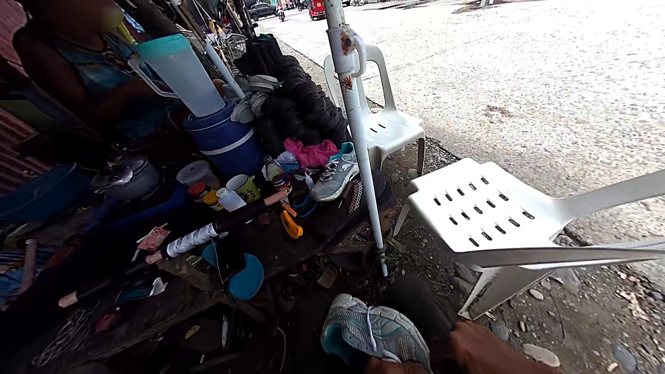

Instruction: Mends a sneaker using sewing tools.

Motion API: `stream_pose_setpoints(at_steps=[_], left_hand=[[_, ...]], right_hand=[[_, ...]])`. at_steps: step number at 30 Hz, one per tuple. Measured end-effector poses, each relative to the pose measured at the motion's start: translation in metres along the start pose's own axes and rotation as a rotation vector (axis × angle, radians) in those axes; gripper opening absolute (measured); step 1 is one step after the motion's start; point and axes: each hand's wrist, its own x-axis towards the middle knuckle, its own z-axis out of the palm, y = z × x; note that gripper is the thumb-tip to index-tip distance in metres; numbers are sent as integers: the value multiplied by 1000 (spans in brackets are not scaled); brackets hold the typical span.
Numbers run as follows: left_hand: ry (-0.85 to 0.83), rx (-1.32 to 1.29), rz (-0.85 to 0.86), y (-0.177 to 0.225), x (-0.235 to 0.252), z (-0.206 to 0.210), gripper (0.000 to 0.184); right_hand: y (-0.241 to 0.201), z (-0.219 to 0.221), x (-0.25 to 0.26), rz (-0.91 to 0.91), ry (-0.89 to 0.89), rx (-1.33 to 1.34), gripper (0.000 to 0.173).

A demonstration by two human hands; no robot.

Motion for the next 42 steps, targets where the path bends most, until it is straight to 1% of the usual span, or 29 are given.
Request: stream_pose_setpoints(at_steps=[2, 3, 5, 6, 8, 9, 10, 11, 13, 14, 15, 18, 19, 22, 24, 25, 27, 28, 30, 31, 32, 33, 34, 35, 38, 40, 42], left_hand=[[6, 12, -12, -2, 0, 0, 21], [12, 17, -18, -2, -1, 0, 20], [17, 22, -29, 0, -2, 1, 21], [10, 18, -27, 0, -1, 1, 21], [-5, 19, -21, -2, 0, 2, 21], [-3, 24, -24, -2, 0, 2, 20], [-1, 25, -25, -1, -1, 2, 20], [3, 28, -23, 0, -2, 3, 20], [9, 44, -38, 1, -1, 3, 20], [10, 44, -48, 0, -2, 3, 19], [14, 46, -52, 0, -2, 3, 19], [-6, 47, -28, 3, -1, 4, 21], [-22, 44, -22, 5, -1, 5, 21], [-46, -39, -23, 18, -3, 3, 16], [-64, -113, -66, 25, -3, -5, 14], [-77, -123, -96, 26, -2, -10, 16], [-111, -19, -112, 26, 1, -27, 32], [-121, 105, -80, 27, 0, -36, 40], [-116, 415, 73, 27, -2, -57, 50], [-97, 576, 190, 25, -5, -70, 49], [-89, 704, 308, 23, -8, -81, 42], [-106, 785, 396, 23, -12, -92, 30], [-130, 822, 450, 24, -15, -101, 20], [-148, 830, 479, 25, -18, -109, 16], [-179, 780, 481, 33, -26, -125, 16], [-159, 713, 486, 42, -31, -134, 13], [-161, 551, 535, 50, -37, -141, 11]], right_hand=[[-8, 4, -7, -86, 53, -219, 19], [-10, 4, -9, -112, 65, -274, 18], [-8, 7, -10, -98, 87, -240, 19], [-5, 6, -8, -60, 75, -176, 20], [4, 4, -3, 16, 42, 48, 21], [8, 4, 0, 25, 26, 146, 22], [8, 3, 2, 31, 9, 173, 22], [3, 1, 1, 34, 3, 127, 23], [-8, 0, -4, 23, 7, -70, 23], [-9, 3, -5, 11, 22, -125, 23], [-7, 6, -5, -1, 43, -123, 22], [10, 10, 1, 2, 78, 87, 20], [14, 7, 1, -9, 69, 102, 20], [22, -11, 0, -93, 22, -53, 21], [31, -16, 0, -159, 32, -143, 23], [34, -16, 0, -189, 45, -156, 23], [38, -18, 2, -206, 38, -158, 24], [40, -18, 2, -213, 44, -160, 24], [42, -17, 0, -214, 57, -168, 24], [42, -16, -1, -219, 71, -168, 24], [44, -15, -2, -230, 94, -168, 24], [44, -15, -4, -242, 117, -169, 23], [45, -15, -4, -252, 130, -169, 23], [46, -15, -5, -259, 137, -167, 24], [45, -14, -6, -279, 166, -174, 24], [43, -15, -7, -265, 154, -168, 24], [47, -13, -8, -294, 180, -178, 25]])
